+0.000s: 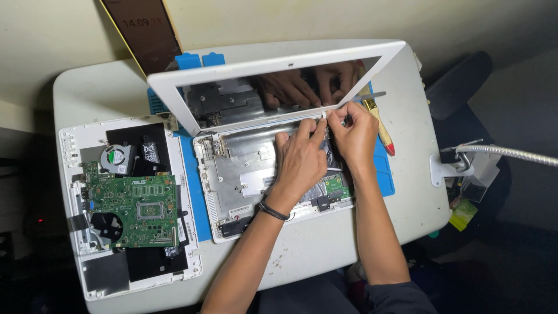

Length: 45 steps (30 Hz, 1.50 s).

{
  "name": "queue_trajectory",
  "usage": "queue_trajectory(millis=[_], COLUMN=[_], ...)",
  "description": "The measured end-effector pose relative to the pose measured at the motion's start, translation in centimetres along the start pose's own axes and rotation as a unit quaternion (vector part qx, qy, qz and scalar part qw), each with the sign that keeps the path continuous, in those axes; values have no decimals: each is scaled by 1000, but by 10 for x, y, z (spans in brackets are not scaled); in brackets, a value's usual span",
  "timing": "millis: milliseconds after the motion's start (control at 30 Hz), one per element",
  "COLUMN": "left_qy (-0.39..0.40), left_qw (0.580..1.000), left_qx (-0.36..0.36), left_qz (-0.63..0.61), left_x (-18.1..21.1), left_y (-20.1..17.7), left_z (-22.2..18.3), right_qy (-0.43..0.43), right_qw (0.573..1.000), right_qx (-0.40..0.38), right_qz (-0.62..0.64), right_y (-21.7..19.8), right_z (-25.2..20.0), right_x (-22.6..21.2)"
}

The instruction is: Opening a laptop casing and manipulating internal components and connectors.

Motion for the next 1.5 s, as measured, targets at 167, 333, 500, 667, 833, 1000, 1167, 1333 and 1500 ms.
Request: queue_trajectory(millis=[167, 333, 500, 667, 833, 1000, 1167, 1333, 1500], left_qy=[4, 2, 36, 40, 25, 29, 33, 34, 61], left_qw=[1000, 1000, 998, 996, 995, 994, 993, 994, 994], left_qx=[7, 10, 43, 48, 49, 46, 45, 40, 39], left_qz=[-5, -20, 24, 69, 80, 90, 104, 95, 80], left_x=[-3, -5, -4, 6, 9, 9, 9, 8, 4], left_y=[-1, 1, 5, 5, 5, 8, 6, 3, 4], left_z=[4, -2, -2, -5, -5, -6, -7, -6, -9], right_qy=[12, 25, 105, 45, 55, 75, 60, 62, -6], right_qw=[999, 999, 993, 978, 957, 915, 920, 919, 948], right_qx=[-30, -37, -27, 57, 47, 64, 61, 64, 116], right_qz=[22, 15, 34, 196, 281, 392, 383, 385, 295], right_y=[1, -4, -8, -11, -3, 0, -3, -8, -13], right_z=[6, -1, -5, -2, 4, 5, -1, -6, -10], right_x=[9, 3, 5, -2, 0, 12, 11, -6, -8])
Point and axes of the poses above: each hand's wrist, its own z-axis towards the middle knuckle, its own y-axis out of the palm, x = y × z, the point moved 4 cm from there along z, towards the middle knuckle, and after that the axes turned 8 degrees about -y, right-handed, at the moved point
